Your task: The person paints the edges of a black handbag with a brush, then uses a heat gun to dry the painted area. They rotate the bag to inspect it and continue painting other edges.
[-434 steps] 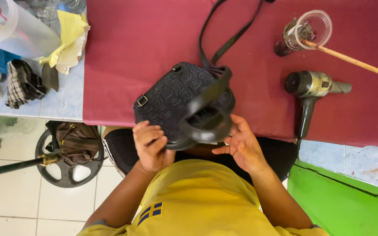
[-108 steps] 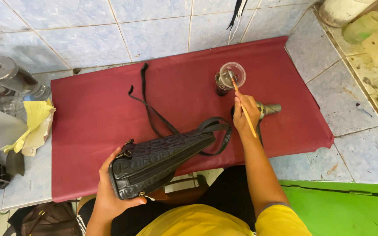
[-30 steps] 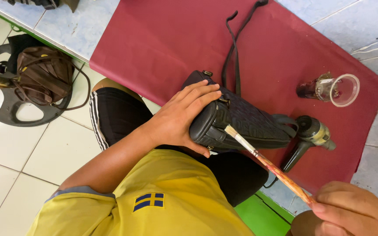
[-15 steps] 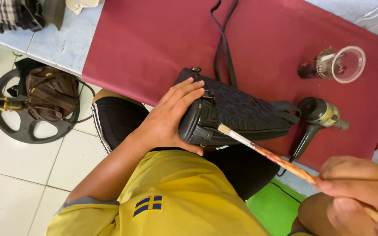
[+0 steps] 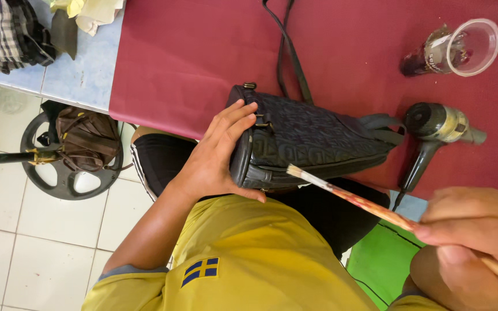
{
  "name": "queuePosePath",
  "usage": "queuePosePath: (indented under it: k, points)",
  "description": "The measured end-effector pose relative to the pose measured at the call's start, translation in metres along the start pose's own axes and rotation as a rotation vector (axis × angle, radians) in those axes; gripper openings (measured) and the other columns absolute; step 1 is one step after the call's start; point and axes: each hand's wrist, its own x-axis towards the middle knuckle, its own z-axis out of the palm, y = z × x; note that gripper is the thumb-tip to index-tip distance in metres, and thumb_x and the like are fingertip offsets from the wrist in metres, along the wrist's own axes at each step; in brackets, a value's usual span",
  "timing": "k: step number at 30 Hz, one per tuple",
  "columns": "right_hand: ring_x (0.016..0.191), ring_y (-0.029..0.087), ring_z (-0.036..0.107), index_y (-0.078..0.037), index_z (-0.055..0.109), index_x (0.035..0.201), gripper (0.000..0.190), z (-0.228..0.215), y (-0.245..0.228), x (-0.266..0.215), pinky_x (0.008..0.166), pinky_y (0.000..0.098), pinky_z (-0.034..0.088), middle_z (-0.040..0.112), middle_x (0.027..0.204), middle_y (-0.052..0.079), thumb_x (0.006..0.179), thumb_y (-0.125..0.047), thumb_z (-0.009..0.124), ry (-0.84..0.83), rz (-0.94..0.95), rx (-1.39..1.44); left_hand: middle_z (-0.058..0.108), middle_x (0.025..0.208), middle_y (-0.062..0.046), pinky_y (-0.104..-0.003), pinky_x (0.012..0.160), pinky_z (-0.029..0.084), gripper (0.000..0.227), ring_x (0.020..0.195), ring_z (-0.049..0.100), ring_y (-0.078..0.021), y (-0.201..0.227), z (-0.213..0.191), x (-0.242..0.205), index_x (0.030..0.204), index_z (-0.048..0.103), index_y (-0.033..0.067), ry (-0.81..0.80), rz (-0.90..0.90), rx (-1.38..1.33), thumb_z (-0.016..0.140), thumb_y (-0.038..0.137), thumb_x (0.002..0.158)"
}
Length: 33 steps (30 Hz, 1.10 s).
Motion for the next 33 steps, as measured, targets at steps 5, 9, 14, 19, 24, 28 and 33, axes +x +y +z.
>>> queuePosePath:
  k: [5,9,14,19,24,28,33]
  points:
    - [0.061,0.011,0.067,-0.017,0.068,0.088,0.030,0.000,0.017,-0.010,0.067,0.0252,0.065,0.068,0.080,-0.001,0.094,-0.037,0.047,0.042,-0.100,0.119,0.037,0.163,-0.022,-0.062,0.132,0.031,0.130,0.157,0.033,-0.0466,0.002,-0.001,0.001,0.158,0.028,0.0077,-0.012,-0.007,0.006,0.091,0.071,0.063]
    - [0.070,0.018,0.074,-0.006,0.069,0.083,0.023,0.014,-0.034,0.045,0.080,0.0309,0.067,0.074,0.079,0.008,0.084,-0.020,0.050,-0.044,-0.089,-0.018,0.035,0.165,-0.020,-0.062,0.133,0.031,0.132,0.158,0.032,-0.0456,0.004,-0.001,0.000,0.160,0.026,0.0087,-0.015,-0.006,0.006,0.093,0.069,0.063]
    - [0.059,0.018,0.068,-0.001,0.068,0.080,0.019,0.018,-0.041,0.052,0.060,0.0249,0.060,0.069,0.071,0.010,0.083,-0.013,0.055,-0.027,-0.034,0.098,0.034,0.165,-0.020,-0.063,0.132,0.032,0.132,0.159,0.032,-0.0458,0.003,-0.001,0.000,0.161,0.024,0.0103,-0.015,0.000,0.002,0.092,0.069,0.064]
    - [0.059,0.021,0.064,-0.003,0.063,0.076,0.025,0.019,-0.021,0.025,0.071,0.0331,0.062,0.067,0.069,0.012,0.084,-0.018,0.045,0.124,-0.024,-0.009,0.034,0.166,-0.019,-0.063,0.132,0.032,0.135,0.159,0.032,-0.0463,0.000,-0.001,-0.001,0.162,0.023,0.0116,-0.020,-0.006,0.009,0.093,0.070,0.063]
    - [0.057,0.017,0.067,-0.007,0.065,0.088,0.024,0.006,0.030,-0.012,0.061,0.0264,0.061,0.070,0.076,0.009,0.089,-0.024,0.049,0.072,-0.098,0.112,0.033,0.167,-0.019,-0.063,0.132,0.031,0.134,0.160,0.031,-0.0460,0.000,-0.001,0.000,0.162,0.022,0.0129,-0.020,-0.001,-0.009,0.093,0.069,0.064]
    - [0.059,0.015,0.066,-0.009,0.065,0.091,0.022,0.004,0.048,-0.030,0.064,0.0262,0.061,0.068,0.079,0.007,0.092,-0.025,0.049,0.102,-0.068,0.143,0.032,0.168,-0.018,-0.062,0.132,0.030,0.131,0.161,0.031,-0.0447,-0.001,-0.002,-0.002,0.162,0.024,0.0129,-0.023,-0.013,-0.007,0.094,0.067,0.064]
    - [0.056,0.016,0.064,-0.008,0.064,0.089,0.023,0.002,0.044,-0.024,0.062,0.0274,0.058,0.068,0.077,0.007,0.091,-0.025,0.048,0.116,-0.034,0.143,0.032,0.168,-0.019,-0.063,0.133,0.029,0.134,0.160,0.031,-0.0476,-0.004,-0.003,-0.005,0.162,0.023,0.0146,-0.034,-0.007,0.003,0.095,0.067,0.062]
